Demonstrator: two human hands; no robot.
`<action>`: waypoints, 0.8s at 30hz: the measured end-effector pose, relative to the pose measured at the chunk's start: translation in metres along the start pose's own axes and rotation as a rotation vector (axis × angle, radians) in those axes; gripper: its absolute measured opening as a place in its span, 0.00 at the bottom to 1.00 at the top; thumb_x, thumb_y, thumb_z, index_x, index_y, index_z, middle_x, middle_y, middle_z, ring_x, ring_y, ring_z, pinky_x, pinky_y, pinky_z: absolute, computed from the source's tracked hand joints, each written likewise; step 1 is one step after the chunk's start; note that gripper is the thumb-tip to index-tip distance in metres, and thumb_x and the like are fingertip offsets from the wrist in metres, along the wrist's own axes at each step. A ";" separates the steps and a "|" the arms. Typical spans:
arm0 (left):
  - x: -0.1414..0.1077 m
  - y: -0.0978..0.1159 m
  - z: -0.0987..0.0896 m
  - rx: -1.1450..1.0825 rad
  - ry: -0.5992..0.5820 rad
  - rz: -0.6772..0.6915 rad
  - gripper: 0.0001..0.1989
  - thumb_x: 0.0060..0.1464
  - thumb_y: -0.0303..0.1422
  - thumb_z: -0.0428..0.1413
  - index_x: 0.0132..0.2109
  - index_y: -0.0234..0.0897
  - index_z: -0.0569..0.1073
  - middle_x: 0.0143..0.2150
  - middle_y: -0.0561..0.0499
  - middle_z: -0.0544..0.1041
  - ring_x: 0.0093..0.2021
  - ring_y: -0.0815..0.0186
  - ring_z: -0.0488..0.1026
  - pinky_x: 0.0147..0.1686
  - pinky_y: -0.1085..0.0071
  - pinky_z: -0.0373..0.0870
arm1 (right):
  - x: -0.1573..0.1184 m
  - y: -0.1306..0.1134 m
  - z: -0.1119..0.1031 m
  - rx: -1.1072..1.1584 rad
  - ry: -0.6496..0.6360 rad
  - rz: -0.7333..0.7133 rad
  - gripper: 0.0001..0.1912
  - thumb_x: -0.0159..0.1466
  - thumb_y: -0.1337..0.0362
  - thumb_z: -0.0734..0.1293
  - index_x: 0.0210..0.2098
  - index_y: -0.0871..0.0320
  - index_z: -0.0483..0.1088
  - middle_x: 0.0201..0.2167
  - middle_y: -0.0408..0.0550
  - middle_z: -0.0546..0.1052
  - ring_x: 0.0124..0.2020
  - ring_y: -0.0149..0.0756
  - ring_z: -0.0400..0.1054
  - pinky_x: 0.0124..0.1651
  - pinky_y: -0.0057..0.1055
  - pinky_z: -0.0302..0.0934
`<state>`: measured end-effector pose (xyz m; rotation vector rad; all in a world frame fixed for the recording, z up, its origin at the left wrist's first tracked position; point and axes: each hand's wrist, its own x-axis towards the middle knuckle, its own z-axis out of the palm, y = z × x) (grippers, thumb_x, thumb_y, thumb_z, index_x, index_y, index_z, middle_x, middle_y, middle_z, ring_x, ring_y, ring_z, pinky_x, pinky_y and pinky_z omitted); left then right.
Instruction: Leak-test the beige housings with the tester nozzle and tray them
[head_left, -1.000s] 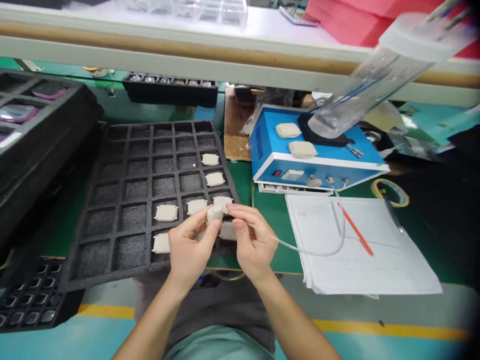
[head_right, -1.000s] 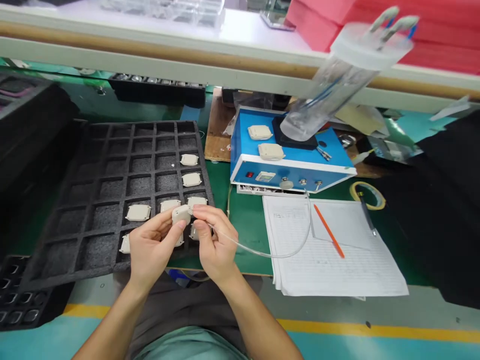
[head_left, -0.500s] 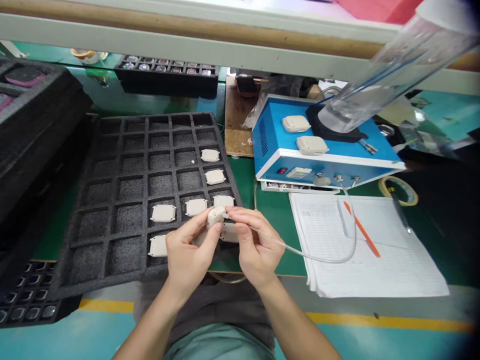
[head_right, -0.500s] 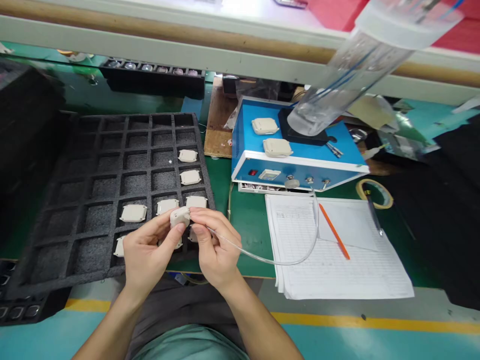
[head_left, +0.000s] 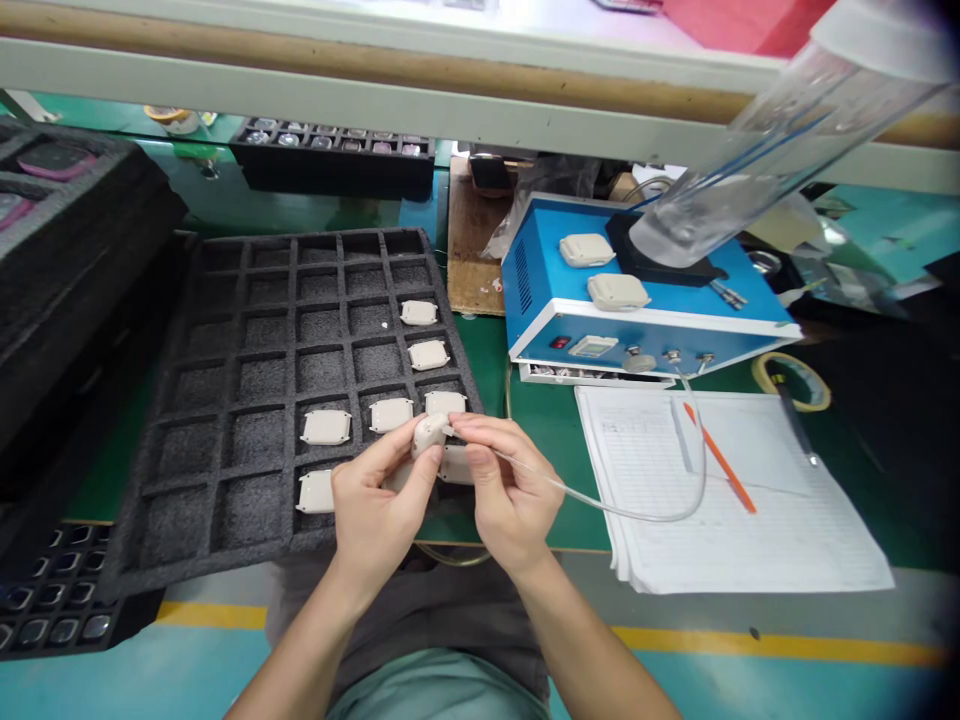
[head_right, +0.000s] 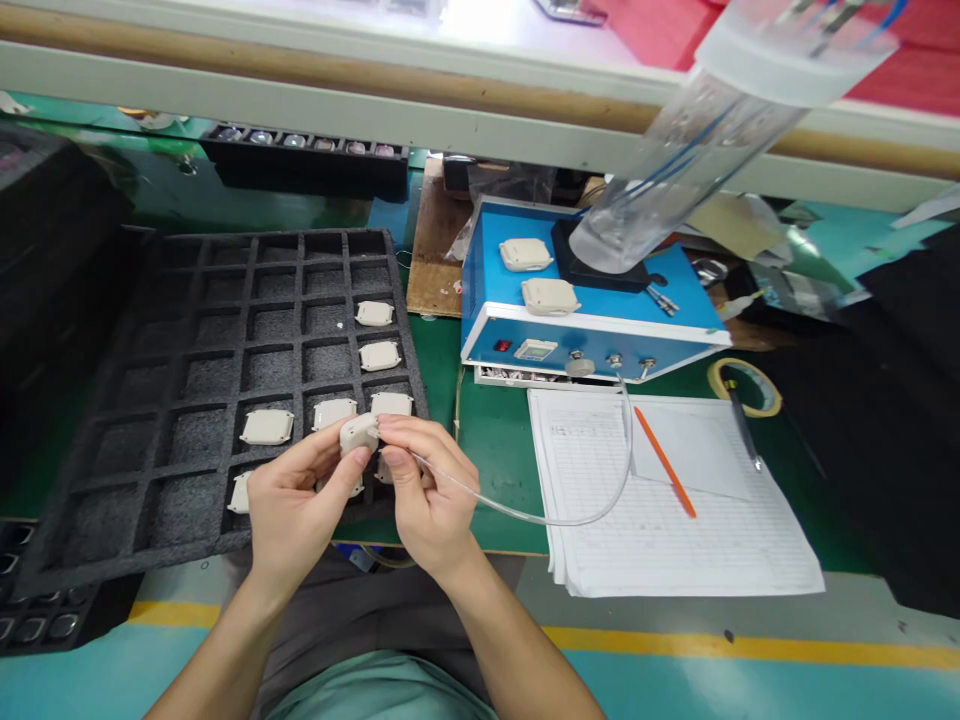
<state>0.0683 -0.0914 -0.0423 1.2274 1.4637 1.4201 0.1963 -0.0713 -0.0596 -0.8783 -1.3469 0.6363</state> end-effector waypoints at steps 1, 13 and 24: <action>0.000 0.000 0.000 0.004 0.000 0.002 0.15 0.58 0.30 0.65 0.52 0.37 0.84 0.48 0.49 0.86 0.46 0.59 0.85 0.49 0.70 0.82 | 0.000 0.000 0.000 0.006 -0.002 0.001 0.12 0.69 0.73 0.67 0.45 0.52 0.80 0.44 0.48 0.84 0.47 0.38 0.80 0.53 0.38 0.75; 0.001 0.002 -0.001 0.021 -0.006 0.002 0.15 0.57 0.31 0.65 0.52 0.36 0.84 0.48 0.48 0.86 0.45 0.59 0.85 0.48 0.70 0.82 | 0.000 0.000 -0.001 0.006 -0.012 0.014 0.13 0.68 0.73 0.68 0.45 0.51 0.80 0.44 0.48 0.84 0.48 0.38 0.79 0.52 0.38 0.74; 0.007 0.004 -0.001 0.034 0.027 0.033 0.14 0.55 0.33 0.66 0.48 0.34 0.85 0.45 0.46 0.86 0.43 0.56 0.86 0.48 0.65 0.83 | 0.006 -0.001 0.003 0.029 0.011 -0.013 0.12 0.68 0.73 0.68 0.44 0.53 0.80 0.42 0.49 0.84 0.45 0.37 0.80 0.50 0.34 0.75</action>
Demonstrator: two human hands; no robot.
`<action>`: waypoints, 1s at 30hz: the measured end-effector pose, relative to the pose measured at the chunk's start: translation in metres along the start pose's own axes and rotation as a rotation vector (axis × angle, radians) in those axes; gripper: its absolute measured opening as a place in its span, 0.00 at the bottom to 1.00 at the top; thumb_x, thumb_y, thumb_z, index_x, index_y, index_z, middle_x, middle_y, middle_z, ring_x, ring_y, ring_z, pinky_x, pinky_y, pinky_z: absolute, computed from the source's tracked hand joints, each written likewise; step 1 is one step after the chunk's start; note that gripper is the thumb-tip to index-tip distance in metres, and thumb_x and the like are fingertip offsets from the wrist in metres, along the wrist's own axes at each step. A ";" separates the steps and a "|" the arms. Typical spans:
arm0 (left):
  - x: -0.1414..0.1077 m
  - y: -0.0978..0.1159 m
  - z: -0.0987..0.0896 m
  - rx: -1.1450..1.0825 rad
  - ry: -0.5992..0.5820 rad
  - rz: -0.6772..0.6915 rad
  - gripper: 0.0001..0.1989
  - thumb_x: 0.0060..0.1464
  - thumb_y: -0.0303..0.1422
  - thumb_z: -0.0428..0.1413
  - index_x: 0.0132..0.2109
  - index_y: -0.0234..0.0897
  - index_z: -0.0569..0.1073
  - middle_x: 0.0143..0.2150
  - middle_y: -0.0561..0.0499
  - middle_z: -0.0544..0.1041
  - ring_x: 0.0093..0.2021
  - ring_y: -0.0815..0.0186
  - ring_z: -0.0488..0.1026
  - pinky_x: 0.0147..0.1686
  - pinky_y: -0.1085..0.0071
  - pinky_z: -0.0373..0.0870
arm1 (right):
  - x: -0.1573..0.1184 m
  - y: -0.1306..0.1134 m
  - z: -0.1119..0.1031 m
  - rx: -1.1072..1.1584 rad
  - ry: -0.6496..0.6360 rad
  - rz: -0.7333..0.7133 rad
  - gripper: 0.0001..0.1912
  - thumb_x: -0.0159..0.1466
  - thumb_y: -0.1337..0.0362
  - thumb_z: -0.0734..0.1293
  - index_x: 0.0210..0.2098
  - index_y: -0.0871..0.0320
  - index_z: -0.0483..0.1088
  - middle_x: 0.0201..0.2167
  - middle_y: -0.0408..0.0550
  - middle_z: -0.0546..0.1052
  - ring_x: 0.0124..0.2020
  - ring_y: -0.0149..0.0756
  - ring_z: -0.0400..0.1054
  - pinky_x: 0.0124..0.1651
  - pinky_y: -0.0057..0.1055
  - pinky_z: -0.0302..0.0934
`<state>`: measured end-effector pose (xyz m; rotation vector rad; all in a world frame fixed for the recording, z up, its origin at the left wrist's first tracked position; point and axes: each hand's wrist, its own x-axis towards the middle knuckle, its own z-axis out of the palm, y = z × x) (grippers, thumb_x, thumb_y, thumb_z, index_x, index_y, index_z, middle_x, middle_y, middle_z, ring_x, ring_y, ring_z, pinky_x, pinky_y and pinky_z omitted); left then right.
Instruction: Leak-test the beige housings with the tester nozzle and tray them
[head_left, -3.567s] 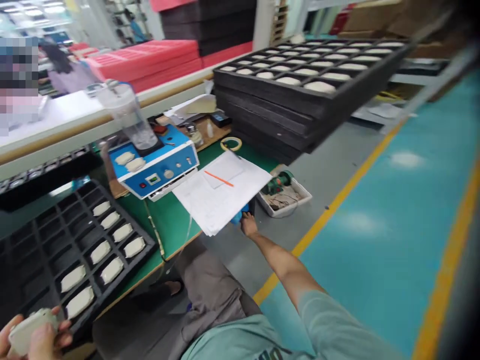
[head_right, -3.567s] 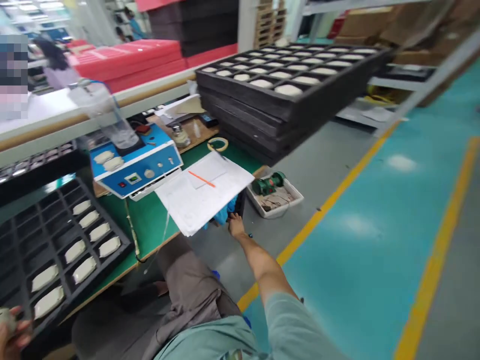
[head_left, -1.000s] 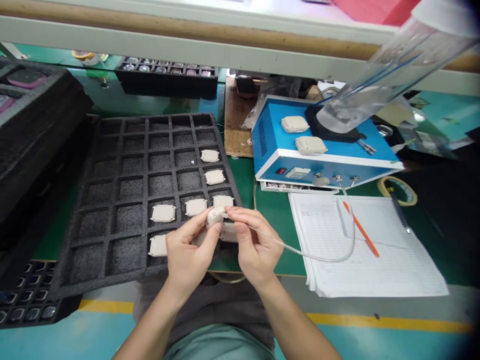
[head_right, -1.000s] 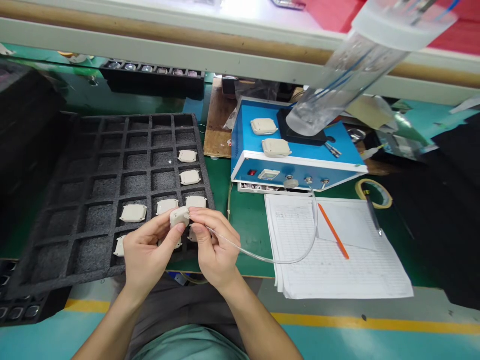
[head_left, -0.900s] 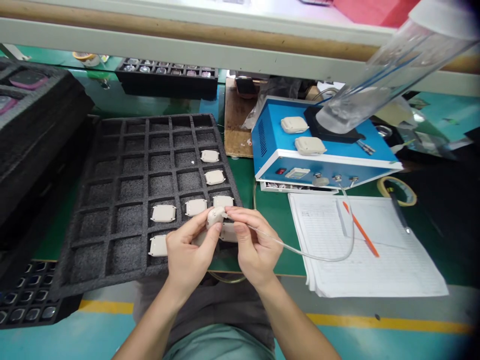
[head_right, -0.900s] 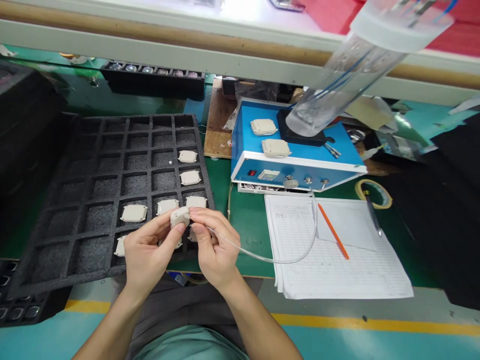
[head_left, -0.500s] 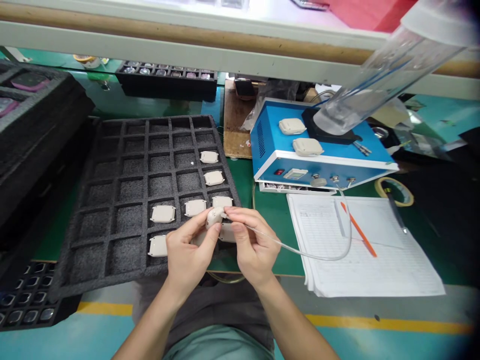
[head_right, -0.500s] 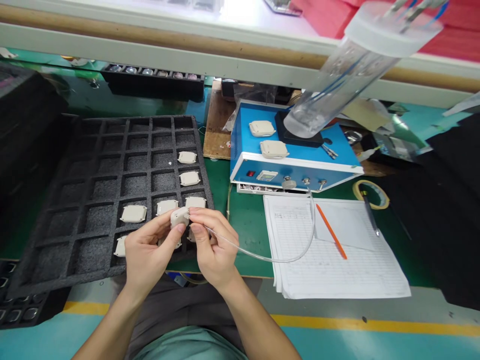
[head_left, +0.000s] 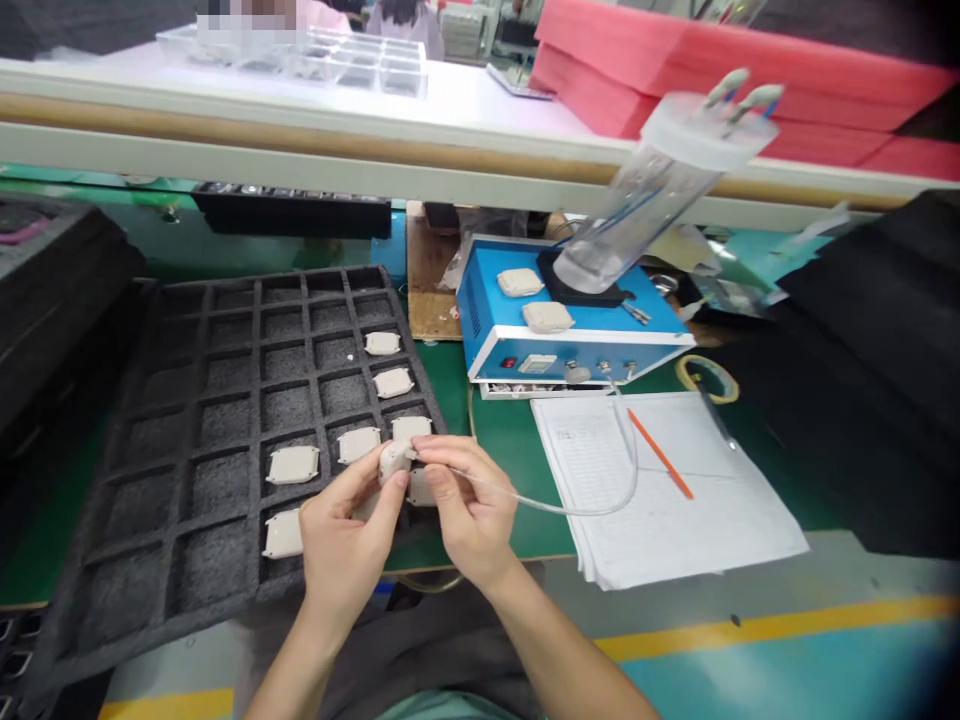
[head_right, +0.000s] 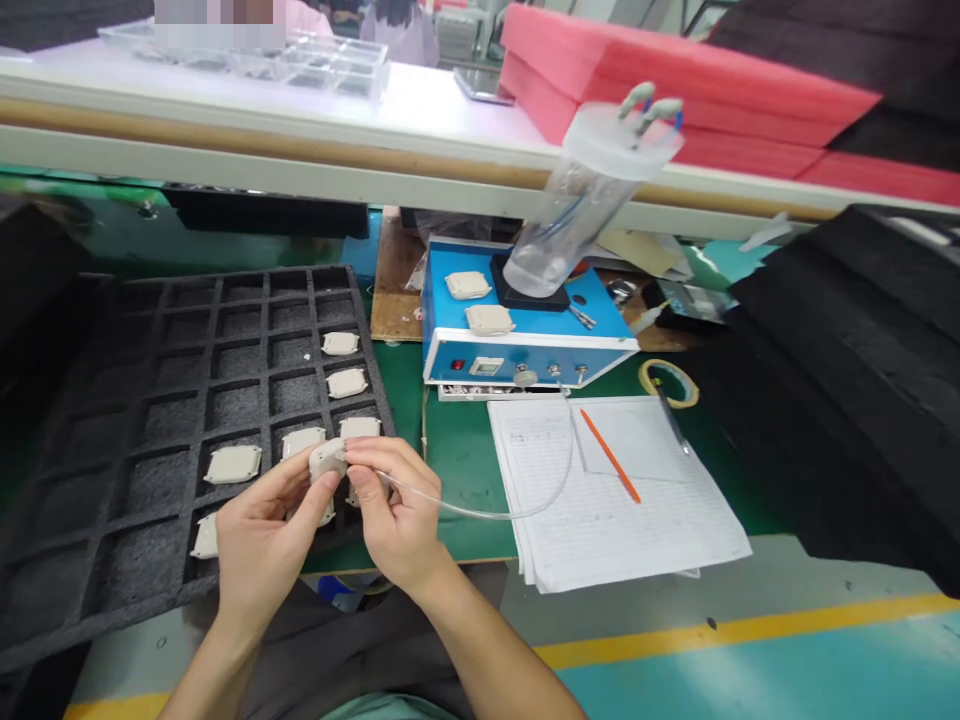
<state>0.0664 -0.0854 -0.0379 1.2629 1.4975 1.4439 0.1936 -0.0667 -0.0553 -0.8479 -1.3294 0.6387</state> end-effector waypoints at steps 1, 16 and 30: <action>0.001 0.000 0.000 0.002 0.006 0.004 0.15 0.54 0.33 0.66 0.48 0.34 0.85 0.45 0.46 0.86 0.42 0.56 0.86 0.48 0.66 0.83 | 0.001 0.000 0.001 0.004 0.002 -0.003 0.11 0.68 0.73 0.68 0.43 0.53 0.80 0.42 0.49 0.84 0.45 0.37 0.80 0.50 0.34 0.75; 0.004 -0.003 -0.003 0.003 0.001 -0.012 0.17 0.53 0.39 0.68 0.47 0.36 0.84 0.46 0.44 0.86 0.43 0.55 0.86 0.47 0.65 0.83 | 0.004 0.003 0.004 0.033 0.015 0.000 0.09 0.69 0.70 0.68 0.42 0.54 0.81 0.41 0.50 0.84 0.44 0.39 0.81 0.49 0.36 0.76; 0.004 0.000 -0.003 0.045 -0.011 0.001 0.17 0.54 0.37 0.66 0.48 0.34 0.84 0.45 0.43 0.86 0.43 0.55 0.86 0.48 0.65 0.83 | 0.003 0.000 0.004 -0.009 0.010 0.010 0.09 0.69 0.69 0.67 0.41 0.54 0.80 0.40 0.50 0.84 0.43 0.38 0.81 0.47 0.35 0.77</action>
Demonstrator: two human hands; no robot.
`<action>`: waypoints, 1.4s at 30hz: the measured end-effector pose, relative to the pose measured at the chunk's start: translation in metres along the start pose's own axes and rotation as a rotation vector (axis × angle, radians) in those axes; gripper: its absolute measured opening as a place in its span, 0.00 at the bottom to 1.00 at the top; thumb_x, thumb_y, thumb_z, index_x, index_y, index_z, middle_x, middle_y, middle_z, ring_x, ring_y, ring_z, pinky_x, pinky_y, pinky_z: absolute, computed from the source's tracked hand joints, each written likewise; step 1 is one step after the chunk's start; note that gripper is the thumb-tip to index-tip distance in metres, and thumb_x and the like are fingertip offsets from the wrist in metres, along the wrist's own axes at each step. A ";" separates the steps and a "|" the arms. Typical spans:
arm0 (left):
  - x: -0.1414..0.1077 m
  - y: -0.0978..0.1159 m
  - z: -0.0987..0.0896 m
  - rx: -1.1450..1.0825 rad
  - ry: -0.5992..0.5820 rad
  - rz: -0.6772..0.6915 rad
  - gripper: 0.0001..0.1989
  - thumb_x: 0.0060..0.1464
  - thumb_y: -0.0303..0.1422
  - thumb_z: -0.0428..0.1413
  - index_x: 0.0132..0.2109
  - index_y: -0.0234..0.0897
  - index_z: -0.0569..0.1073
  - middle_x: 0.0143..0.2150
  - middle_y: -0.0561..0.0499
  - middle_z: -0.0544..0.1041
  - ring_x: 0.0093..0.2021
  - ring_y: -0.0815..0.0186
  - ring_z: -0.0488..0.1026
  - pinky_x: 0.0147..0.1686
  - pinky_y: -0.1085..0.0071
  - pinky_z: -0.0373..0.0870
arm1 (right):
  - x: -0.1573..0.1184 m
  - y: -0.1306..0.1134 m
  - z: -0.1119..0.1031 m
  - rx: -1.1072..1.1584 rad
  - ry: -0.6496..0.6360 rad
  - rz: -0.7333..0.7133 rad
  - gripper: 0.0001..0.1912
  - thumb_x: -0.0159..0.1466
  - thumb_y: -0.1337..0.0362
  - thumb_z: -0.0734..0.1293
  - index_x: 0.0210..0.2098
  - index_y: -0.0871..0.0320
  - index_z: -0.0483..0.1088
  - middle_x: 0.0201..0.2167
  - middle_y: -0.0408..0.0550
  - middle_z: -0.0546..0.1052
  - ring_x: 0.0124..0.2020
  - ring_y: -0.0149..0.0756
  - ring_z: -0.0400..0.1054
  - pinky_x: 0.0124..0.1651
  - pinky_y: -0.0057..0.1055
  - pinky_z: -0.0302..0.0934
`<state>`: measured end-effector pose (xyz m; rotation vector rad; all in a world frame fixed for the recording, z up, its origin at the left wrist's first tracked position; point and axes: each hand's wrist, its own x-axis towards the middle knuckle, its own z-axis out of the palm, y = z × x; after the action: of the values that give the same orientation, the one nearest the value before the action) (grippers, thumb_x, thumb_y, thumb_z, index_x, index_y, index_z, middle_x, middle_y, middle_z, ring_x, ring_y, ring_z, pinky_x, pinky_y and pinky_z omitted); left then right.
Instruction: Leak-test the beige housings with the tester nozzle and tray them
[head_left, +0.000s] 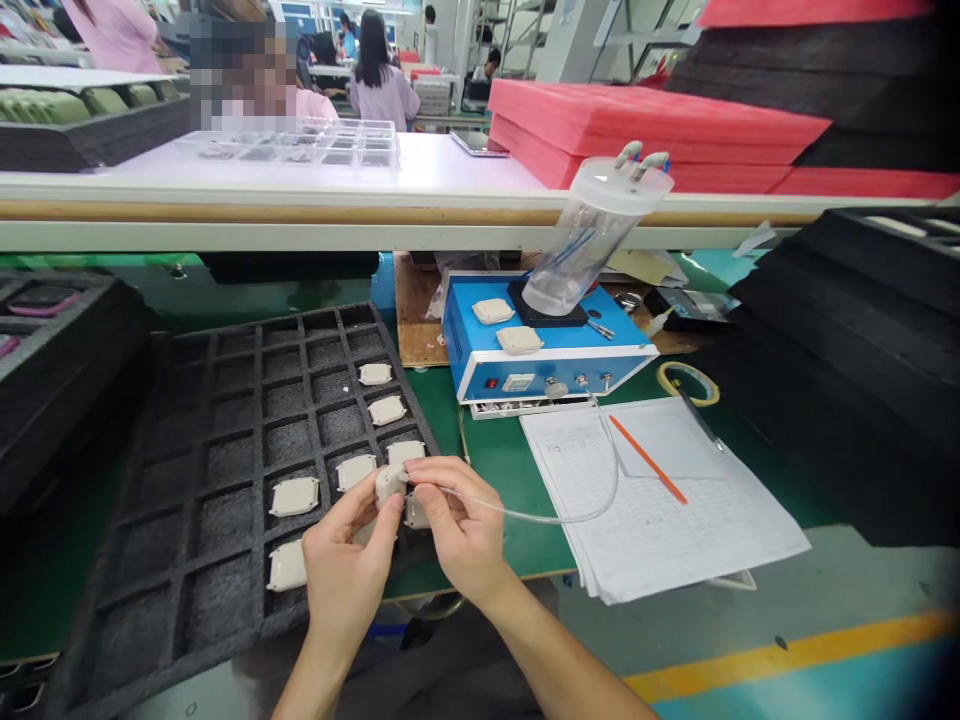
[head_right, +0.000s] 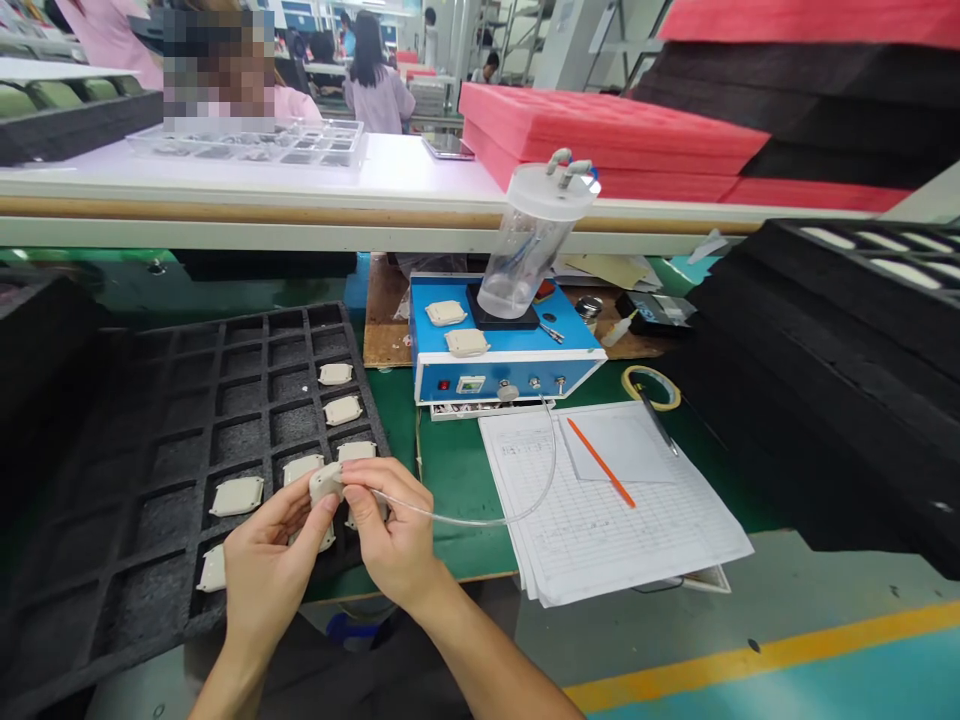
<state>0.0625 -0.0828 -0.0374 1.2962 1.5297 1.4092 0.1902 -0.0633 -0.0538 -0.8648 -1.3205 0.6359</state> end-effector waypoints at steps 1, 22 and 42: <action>0.000 0.000 0.000 0.002 0.000 -0.002 0.17 0.54 0.37 0.66 0.48 0.34 0.84 0.45 0.43 0.86 0.43 0.55 0.86 0.48 0.64 0.83 | 0.000 0.000 0.000 0.003 0.002 0.000 0.09 0.69 0.69 0.67 0.41 0.54 0.80 0.40 0.50 0.84 0.43 0.38 0.81 0.47 0.35 0.77; 0.000 -0.003 -0.001 0.003 0.013 0.005 0.18 0.53 0.39 0.67 0.48 0.36 0.85 0.46 0.43 0.86 0.44 0.54 0.86 0.49 0.63 0.83 | 0.001 0.000 0.001 0.003 0.011 -0.002 0.08 0.69 0.68 0.67 0.40 0.54 0.80 0.39 0.51 0.84 0.42 0.38 0.81 0.46 0.35 0.77; 0.095 0.029 -0.035 0.968 -0.329 0.273 0.14 0.67 0.28 0.48 0.51 0.38 0.77 0.45 0.42 0.83 0.48 0.53 0.79 0.49 0.60 0.74 | -0.015 0.004 0.000 0.139 0.114 0.193 0.08 0.69 0.61 0.69 0.39 0.56 0.80 0.40 0.51 0.82 0.41 0.39 0.80 0.43 0.36 0.79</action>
<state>0.0100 -0.0052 0.0104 2.2300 1.9057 0.4831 0.1883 -0.0740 -0.0654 -0.9079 -1.0851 0.8075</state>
